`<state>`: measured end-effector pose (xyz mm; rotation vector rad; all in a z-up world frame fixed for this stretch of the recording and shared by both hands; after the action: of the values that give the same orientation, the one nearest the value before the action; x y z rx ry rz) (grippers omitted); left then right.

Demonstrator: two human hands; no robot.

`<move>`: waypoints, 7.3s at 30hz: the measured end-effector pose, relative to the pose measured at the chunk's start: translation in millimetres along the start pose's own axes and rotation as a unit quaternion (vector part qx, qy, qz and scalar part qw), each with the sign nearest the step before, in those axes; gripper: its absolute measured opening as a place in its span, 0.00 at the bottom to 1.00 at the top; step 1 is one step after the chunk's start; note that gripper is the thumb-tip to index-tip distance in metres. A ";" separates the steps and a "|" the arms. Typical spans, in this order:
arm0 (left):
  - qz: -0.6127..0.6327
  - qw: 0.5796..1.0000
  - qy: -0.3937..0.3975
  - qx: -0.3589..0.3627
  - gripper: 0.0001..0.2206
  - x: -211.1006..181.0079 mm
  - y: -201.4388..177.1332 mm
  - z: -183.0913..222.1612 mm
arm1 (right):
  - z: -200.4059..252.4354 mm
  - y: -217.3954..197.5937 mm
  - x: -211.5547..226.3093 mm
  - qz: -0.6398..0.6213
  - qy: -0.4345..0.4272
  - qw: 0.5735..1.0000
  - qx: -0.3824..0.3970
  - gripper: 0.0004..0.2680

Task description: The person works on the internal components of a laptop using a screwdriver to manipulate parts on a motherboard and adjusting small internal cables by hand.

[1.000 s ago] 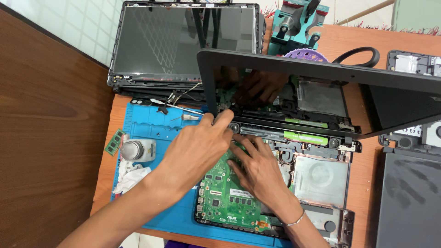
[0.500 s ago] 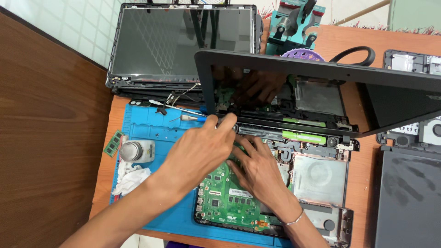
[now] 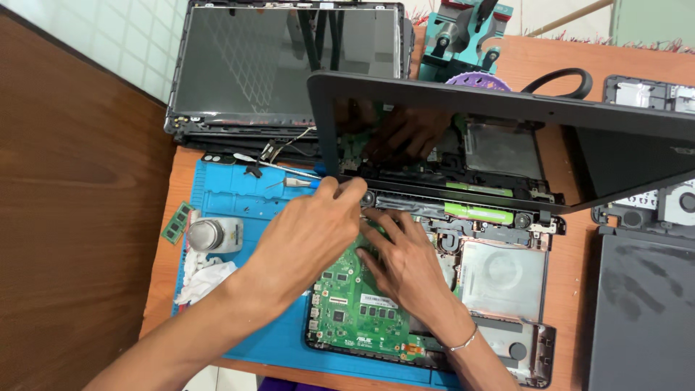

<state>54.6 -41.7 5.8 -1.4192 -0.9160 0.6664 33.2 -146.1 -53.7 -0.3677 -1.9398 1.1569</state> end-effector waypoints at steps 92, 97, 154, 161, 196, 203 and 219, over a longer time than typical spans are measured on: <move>0.432 0.839 -0.266 -0.196 0.06 3.4 29.3 144.0 | 22.4 28.5 -22.5 -0.431 0.171 0.881 0.090 0.04; 0.430 0.848 -0.253 -0.178 0.07 -0.3 22.3 136.2 | 27.1 12.3 -23.5 -0.319 0.126 0.936 0.081 0.06; 0.076 0.988 0.020 0.134 0.11 -103.7 -0.5 -28.4 | 75.4 -57.4 -69.3 -0.052 0.041 0.998 -0.006 0.13; 0.024 0.990 0.055 0.124 0.06 -109.0 -6.7 -33.8 | 77.1 -52.8 -73.6 -0.056 0.042 0.998 -0.007 0.12; 0.034 0.997 0.068 0.024 0.08 -99.9 -24.9 -35.7 | 76.0 -57.8 -70.9 -0.062 0.046 0.997 -0.018 0.11; 0.085 0.996 0.034 0.004 0.10 -80.1 -36.6 -24.7 | 73.5 -64.7 -64.3 -0.058 0.045 0.997 -0.028 0.13; 0.305 0.950 -0.066 -0.012 0.08 -47.0 3.0 11.8 | 66.0 -62.9 -55.7 -0.038 0.058 0.997 -0.035 0.12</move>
<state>20.8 -75.0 -4.3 -1.7080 -0.5754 1.2241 26.1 -252.4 -44.9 -0.3867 -1.8795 1.0001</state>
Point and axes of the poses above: each hand's wrist, its own z-axis away from the middle knuckle, its own y-axis out of the palm, x = y × z, the point moved 7 cm from there along -z, towards the middle knuckle, and after that the axes turned 6 degrees about -y, right-handed, at the moved point
